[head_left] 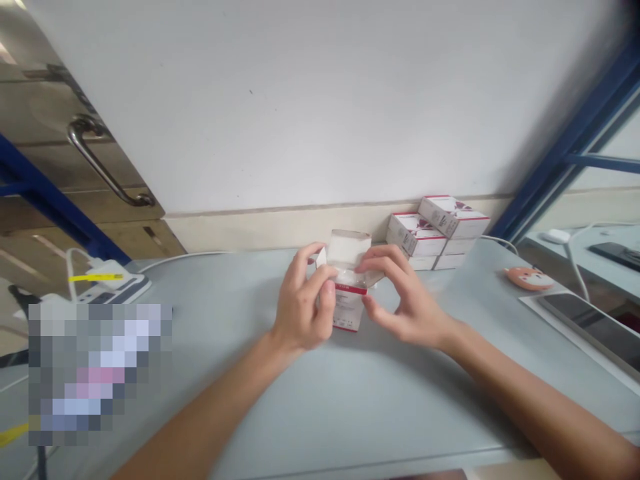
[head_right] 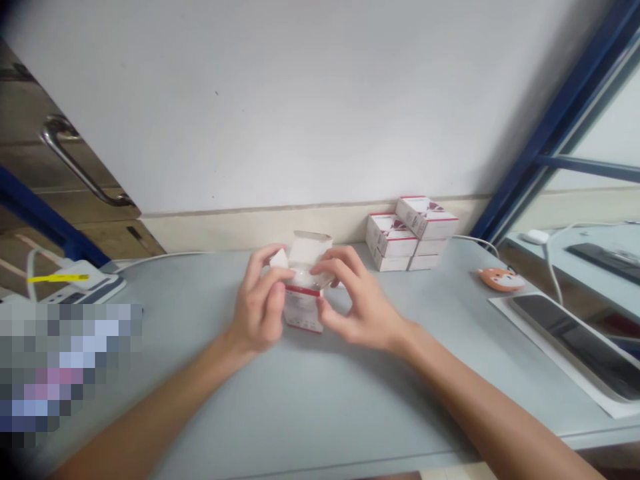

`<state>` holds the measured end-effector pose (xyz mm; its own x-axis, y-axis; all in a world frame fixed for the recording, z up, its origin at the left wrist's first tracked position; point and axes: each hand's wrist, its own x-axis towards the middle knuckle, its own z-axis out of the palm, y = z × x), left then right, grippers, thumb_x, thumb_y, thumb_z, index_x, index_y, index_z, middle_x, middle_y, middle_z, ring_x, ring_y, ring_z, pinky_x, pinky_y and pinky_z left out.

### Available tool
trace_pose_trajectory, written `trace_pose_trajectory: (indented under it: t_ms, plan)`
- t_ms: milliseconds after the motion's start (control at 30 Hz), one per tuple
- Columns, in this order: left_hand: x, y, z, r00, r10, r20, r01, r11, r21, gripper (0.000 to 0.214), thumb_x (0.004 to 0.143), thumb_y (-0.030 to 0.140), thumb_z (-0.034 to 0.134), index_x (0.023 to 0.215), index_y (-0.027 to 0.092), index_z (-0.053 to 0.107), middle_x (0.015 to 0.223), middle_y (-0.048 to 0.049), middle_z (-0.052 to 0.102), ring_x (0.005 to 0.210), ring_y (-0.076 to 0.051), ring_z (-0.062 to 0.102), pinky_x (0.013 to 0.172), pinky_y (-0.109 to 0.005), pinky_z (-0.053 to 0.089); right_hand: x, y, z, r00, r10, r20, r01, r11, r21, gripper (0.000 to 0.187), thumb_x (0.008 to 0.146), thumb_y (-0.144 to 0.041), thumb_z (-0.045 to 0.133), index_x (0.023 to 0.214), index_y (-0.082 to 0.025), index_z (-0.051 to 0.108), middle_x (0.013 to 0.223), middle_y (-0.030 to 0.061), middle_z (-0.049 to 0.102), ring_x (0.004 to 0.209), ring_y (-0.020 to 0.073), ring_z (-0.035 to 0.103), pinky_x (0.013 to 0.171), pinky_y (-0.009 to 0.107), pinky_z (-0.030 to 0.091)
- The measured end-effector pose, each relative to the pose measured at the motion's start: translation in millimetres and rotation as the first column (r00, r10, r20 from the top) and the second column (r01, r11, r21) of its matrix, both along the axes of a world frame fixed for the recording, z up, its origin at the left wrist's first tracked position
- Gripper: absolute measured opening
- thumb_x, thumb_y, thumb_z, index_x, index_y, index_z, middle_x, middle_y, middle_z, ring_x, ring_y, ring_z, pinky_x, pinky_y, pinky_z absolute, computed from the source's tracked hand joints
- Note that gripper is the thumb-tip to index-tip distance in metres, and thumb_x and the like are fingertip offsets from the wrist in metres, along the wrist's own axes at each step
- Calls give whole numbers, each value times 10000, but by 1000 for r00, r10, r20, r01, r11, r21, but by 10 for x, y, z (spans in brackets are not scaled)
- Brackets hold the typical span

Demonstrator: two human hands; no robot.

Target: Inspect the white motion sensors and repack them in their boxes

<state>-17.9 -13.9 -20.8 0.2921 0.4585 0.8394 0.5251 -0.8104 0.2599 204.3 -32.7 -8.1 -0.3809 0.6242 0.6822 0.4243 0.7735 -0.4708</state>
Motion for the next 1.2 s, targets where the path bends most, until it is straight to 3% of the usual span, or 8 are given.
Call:
trace_pose_trajectory:
  t_ms: [267,433,533,633,700,833,1033,1200]
  plan:
    - [28,21,-57,996,-61,60,67,993,-98,222,1073,251,396,976,193,587,1375,-151,501,1235,-263,607,956,-409,560,-42,29,-123,995,-44,-85,56,989,140,487,944,-124,622,1382,-330,570,1325,98,523,1261,259,595,925,409,673]
    - [35,16,-50,997,-31,72,42,987,-157,257,1081,250,398,862,201,524,1339,-128,516,1092,-222,636,905,-385,567,-90,35,-225,956,-53,-289,52,999,-12,634,960,-192,668,1515,-374,423,1520,110,421,1251,253,620,967,450,670]
    - [39,57,-133,996,-40,75,51,987,-150,155,1080,238,419,1085,213,572,1422,-141,480,1228,-242,607,986,-411,563,-101,37,-237,941,-44,-335,21,997,-71,607,974,-214,663,1509,-369,419,1528,110,428,1190,236,654,991,462,653]
    - [65,101,-230,978,-121,167,135,988,-74,419,1069,247,471,1477,237,379,1515,-186,436,1398,-270,525,1060,-453,551,-70,40,-196,966,-34,-257,14,997,-79,479,1000,-227,629,1450,-347,517,1498,110,498,1339,279,586,1031,474,621]
    - [86,104,-254,967,-158,201,172,983,-59,537,1058,262,503,1550,240,290,1535,-199,447,1425,-278,514,1043,-446,568,-43,35,-163,982,-29,-185,16,998,-68,414,1021,-231,587,1421,-338,557,1533,111,512,1417,299,531,1057,501,599]
    - [92,79,-217,975,-160,152,167,986,-31,503,1034,238,523,1513,233,368,1475,-193,512,1382,-284,554,995,-425,590,-24,10,-145,993,-34,-110,28,998,-60,285,1031,-224,545,1290,-309,628,1584,105,478,1435,306,515,1113,551,547]
    - [62,122,-194,976,-146,161,144,989,23,458,996,229,567,1426,226,407,1377,-177,522,1304,-269,571,911,-384,606,31,122,-200,980,-85,-177,73,995,-72,265,1036,-287,563,1300,-282,586,1458,131,544,1374,289,555,1029,465,589]
    - [68,151,-190,970,-133,205,130,991,28,486,957,232,630,1371,257,377,1363,-171,505,1264,-258,569,854,-364,611,187,326,-271,956,-229,182,241,969,-46,170,1032,-315,581,1147,-232,675,1202,102,721,1133,286,675,1004,500,556]
